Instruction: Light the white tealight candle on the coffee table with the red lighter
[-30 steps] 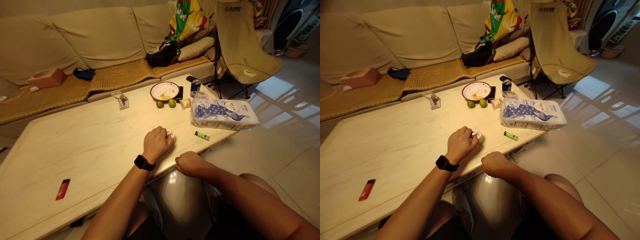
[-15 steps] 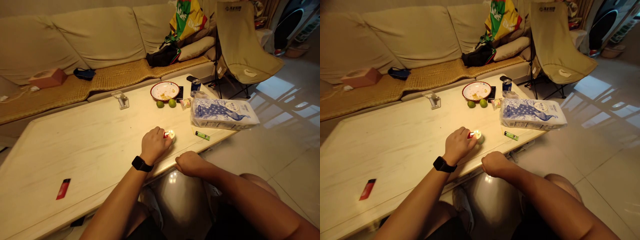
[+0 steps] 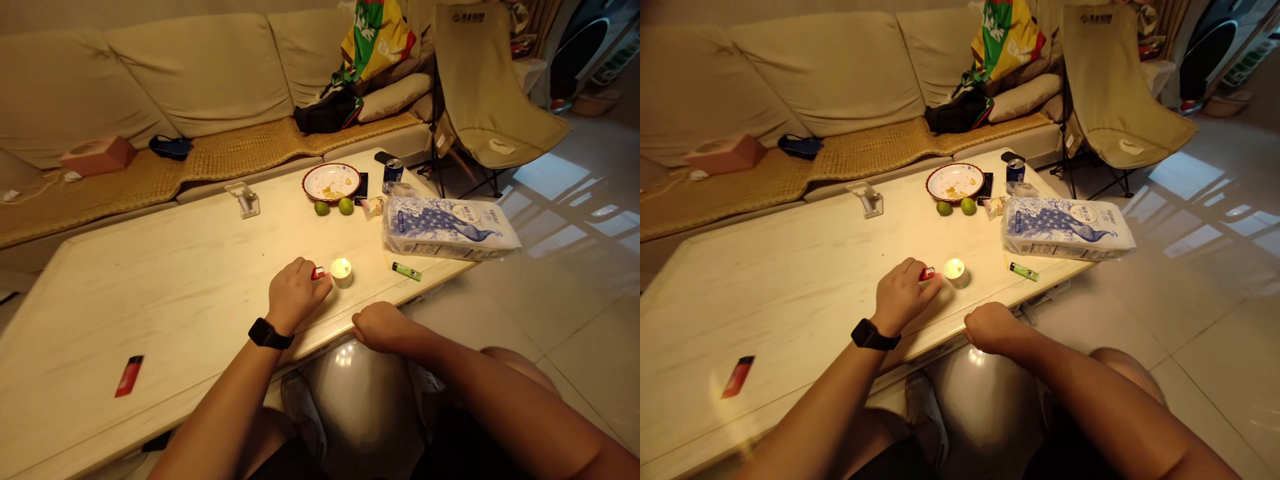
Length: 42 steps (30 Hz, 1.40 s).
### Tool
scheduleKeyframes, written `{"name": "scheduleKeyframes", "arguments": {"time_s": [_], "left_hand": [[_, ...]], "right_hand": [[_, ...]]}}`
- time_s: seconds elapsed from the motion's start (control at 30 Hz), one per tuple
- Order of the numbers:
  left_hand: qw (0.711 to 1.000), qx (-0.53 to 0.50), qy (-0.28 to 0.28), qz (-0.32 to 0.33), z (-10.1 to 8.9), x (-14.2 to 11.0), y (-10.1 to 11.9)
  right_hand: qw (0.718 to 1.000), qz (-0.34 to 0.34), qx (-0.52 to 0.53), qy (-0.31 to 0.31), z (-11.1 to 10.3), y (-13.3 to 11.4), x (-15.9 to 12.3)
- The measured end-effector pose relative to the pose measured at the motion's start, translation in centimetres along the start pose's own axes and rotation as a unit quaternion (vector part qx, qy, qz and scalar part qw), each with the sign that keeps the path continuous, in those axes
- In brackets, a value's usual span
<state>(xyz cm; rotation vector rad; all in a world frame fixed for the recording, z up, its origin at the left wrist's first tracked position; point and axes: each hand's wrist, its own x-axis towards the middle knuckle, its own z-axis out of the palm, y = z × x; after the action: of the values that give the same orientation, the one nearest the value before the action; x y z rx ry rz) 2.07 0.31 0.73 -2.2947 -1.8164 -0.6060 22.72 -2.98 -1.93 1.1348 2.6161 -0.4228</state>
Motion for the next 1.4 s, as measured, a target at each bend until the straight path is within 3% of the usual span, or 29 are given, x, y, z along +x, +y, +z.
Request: {"name": "scheduleKeyframes", "arguments": {"time_s": [1.4], "left_hand": [[1.000, -0.021, 0.014, 0.009, 0.42, 0.16, 0.08]], "right_hand": [[1.000, -0.002, 0.000, 0.003, -0.12, -0.01, -0.16]]}}
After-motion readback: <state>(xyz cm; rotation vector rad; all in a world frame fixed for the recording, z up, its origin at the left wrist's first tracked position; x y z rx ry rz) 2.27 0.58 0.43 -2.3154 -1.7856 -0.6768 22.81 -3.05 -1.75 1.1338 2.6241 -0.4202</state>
